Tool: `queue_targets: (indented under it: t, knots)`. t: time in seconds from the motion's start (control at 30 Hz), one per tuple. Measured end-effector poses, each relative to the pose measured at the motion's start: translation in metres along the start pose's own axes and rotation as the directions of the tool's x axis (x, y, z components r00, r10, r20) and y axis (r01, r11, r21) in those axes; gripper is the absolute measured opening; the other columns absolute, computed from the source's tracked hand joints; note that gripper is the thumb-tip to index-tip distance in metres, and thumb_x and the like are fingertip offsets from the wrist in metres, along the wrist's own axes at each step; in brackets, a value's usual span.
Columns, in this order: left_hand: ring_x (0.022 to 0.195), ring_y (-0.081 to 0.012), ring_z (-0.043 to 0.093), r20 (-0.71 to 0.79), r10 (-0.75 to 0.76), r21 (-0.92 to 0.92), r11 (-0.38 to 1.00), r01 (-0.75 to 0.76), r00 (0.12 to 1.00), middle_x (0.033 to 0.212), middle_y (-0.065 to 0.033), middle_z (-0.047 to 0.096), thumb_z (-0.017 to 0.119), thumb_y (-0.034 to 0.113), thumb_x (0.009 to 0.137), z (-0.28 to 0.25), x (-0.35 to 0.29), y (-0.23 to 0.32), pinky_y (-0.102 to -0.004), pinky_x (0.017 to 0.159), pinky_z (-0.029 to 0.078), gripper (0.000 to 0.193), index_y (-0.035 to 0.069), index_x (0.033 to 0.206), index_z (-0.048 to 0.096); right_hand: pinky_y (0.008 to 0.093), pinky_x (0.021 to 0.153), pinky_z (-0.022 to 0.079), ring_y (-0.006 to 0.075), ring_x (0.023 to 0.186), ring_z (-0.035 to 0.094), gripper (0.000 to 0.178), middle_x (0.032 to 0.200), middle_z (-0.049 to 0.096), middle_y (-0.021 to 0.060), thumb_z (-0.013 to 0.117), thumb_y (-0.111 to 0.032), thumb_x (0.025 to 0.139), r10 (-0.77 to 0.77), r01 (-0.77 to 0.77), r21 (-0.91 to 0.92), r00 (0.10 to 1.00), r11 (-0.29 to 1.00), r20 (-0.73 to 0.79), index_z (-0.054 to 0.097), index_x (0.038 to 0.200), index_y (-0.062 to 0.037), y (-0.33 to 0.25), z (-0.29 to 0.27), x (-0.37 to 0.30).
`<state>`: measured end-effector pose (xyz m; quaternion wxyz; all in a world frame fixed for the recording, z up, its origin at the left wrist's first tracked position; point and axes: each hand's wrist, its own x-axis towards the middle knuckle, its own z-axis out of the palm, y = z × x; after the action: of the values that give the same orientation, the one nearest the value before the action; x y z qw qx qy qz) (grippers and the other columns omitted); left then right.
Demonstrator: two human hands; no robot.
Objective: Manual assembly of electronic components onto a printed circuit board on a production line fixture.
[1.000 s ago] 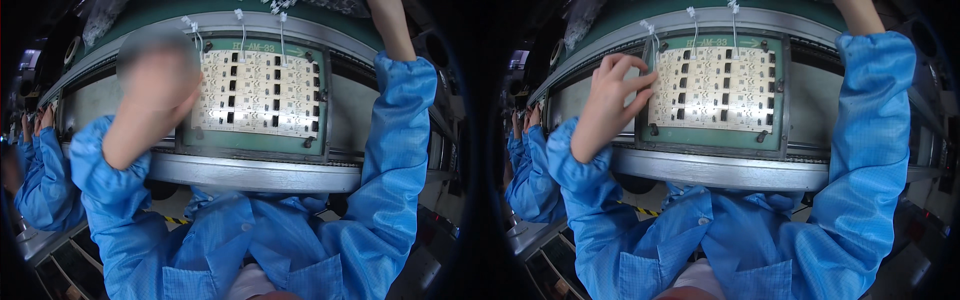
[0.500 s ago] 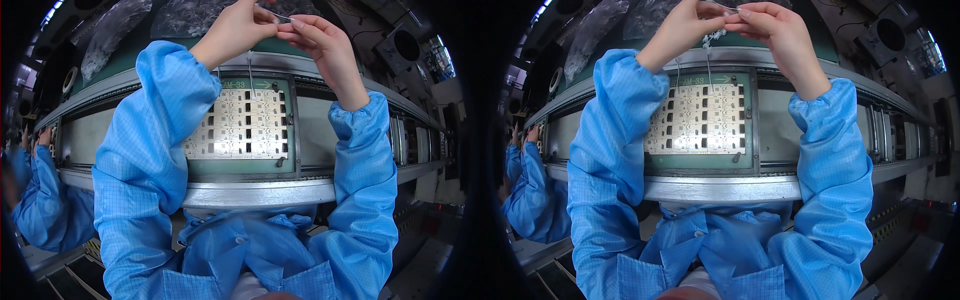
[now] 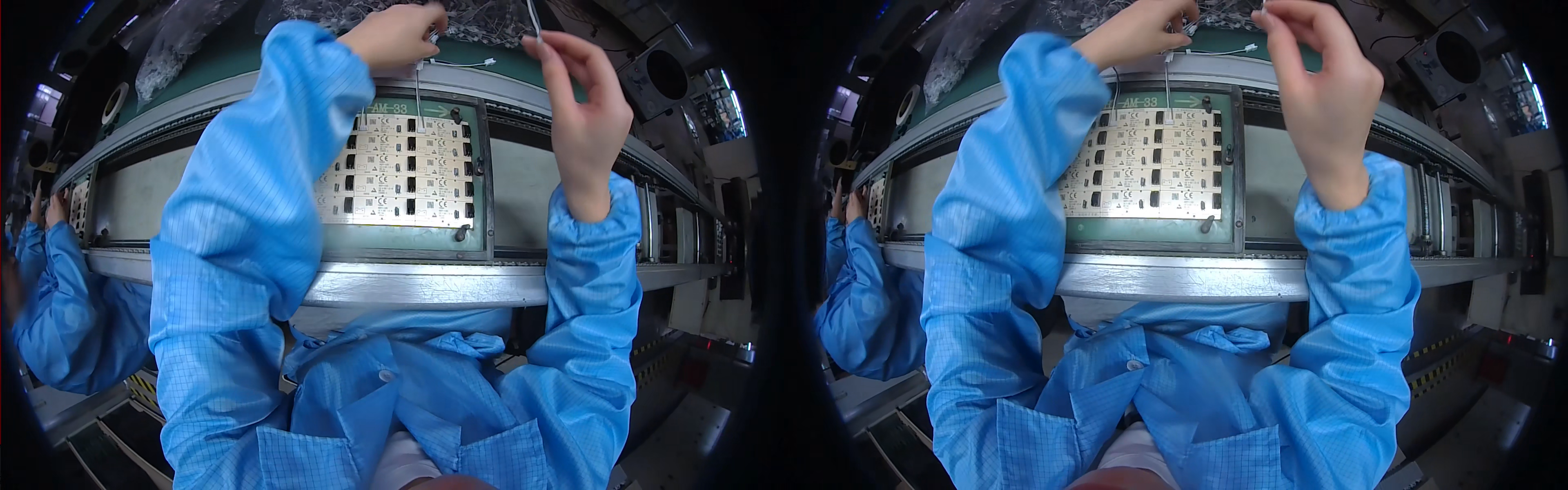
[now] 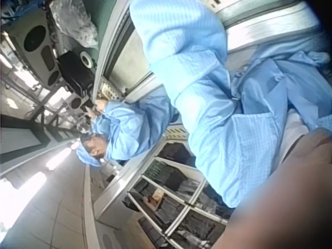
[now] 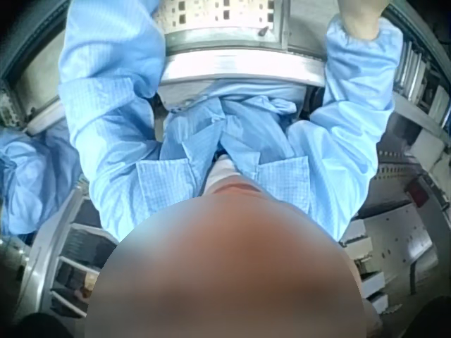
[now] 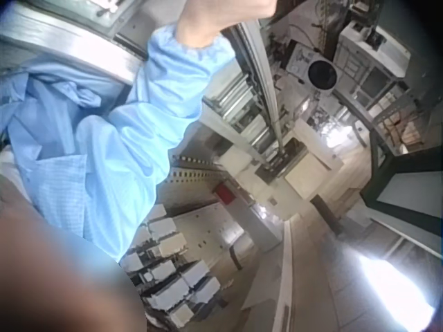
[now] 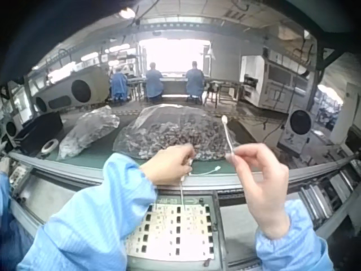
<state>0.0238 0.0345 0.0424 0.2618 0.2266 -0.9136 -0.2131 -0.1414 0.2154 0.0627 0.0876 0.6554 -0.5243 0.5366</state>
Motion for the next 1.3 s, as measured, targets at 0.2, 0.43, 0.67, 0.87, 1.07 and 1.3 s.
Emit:
queue_targets:
  t: [0.2, 0.43, 0.67, 0.87, 1.07, 1.3]
  knots:
    - [0.084, -0.0337, 0.075, 0.388, -0.180, 0.166, 0.978, 0.124, 0.904, 0.087, -0.0179, 0.076, 0.074, 0.021, 0.079, 0.019, 0.042, -0.044, -0.0421, 0.076, 0.059, 0.022, 0.004, 0.093, 0.078, 0.0274, 0.080, 0.057, 0.0174, 0.097, 0.075, 0.014, 0.104, 0.078, 0.0110, 0.070, -0.006, 0.096, 0.037, 0.001, -0.112, 0.941, 0.994, 0.337, 0.070, 0.110, -0.0009, -0.016, 0.020, -0.037]
    - [0.083, -0.0345, 0.075, 0.178, -0.058, 0.397, 0.918, -0.018, 0.982, 0.085, -0.0193, 0.076, 0.073, 0.018, 0.078, 0.019, 0.035, -0.025, -0.0424, 0.076, 0.058, 0.025, 0.000, 0.094, 0.077, 0.0342, 0.070, 0.054, 0.0267, 0.080, 0.067, 0.009, 0.089, 0.066, 0.0111, 0.072, -0.006, 0.089, -0.075, 0.187, -0.175, 0.860, 0.967, 0.505, 0.073, 0.098, -0.0045, -0.016, 0.048, -0.063]
    - [0.081, -0.0211, 0.071, -0.033, -0.066, -0.094, 0.994, 0.063, 0.997, 0.089, -0.0119, 0.076, 0.079, 0.024, 0.086, -0.061, -0.011, 0.005, -0.0348, 0.074, 0.056, 0.029, 0.001, 0.102, 0.076, 0.0325, 0.068, 0.050, 0.0219, 0.077, 0.062, 0.008, 0.089, 0.064, 0.0067, 0.075, -0.005, 0.085, 0.067, -0.059, -0.032, 0.804, 0.998, 0.591, 0.073, 0.093, -0.0010, -0.009, 0.058, -0.060]
    - [0.086, -0.0204, 0.071, -0.140, 0.159, -0.896, 0.401, -0.193, 0.977, 0.100, -0.0083, 0.075, 0.074, 0.024, 0.092, -0.086, -0.083, -0.010, -0.0343, 0.075, 0.055, 0.027, 0.003, 0.108, 0.075, 0.0360, 0.086, 0.034, 0.0207, 0.092, 0.056, 0.012, 0.094, 0.064, 0.0016, 0.068, -0.008, 0.091, -0.016, 0.149, -0.146, 0.751, 0.978, 0.660, 0.076, 0.100, -0.0059, -0.017, 0.034, -0.059]
    - [0.086, -0.0210, 0.071, -0.383, 0.148, 0.389, 0.921, 0.014, 0.912, 0.094, -0.0050, 0.075, 0.080, 0.008, 0.086, -0.091, -0.204, 0.020, -0.0337, 0.086, 0.050, 0.017, 0.008, 0.102, 0.075, 0.0403, 0.086, 0.049, 0.0285, 0.095, 0.064, 0.025, 0.107, 0.065, 0.0117, 0.060, -0.011, 0.096, -0.114, 0.294, -0.147, 0.711, 0.944, 0.694, 0.072, 0.118, -0.0078, 0.030, 0.048, -0.002]
    - [0.100, -0.0212, 0.062, -0.227, 0.048, 0.553, 0.828, 0.089, 0.973, 0.088, 0.0037, 0.065, 0.079, 0.021, 0.083, -0.039, -0.218, 0.025, -0.0490, 0.094, 0.037, 0.014, 0.015, 0.086, 0.067, 0.0545, 0.097, 0.046, 0.0408, 0.110, 0.060, 0.021, 0.104, 0.064, 0.0171, 0.060, -0.012, 0.088, -0.109, 0.466, -0.405, 0.751, 0.787, 0.651, 0.070, 0.105, -0.0066, 0.092, 0.114, 0.059]
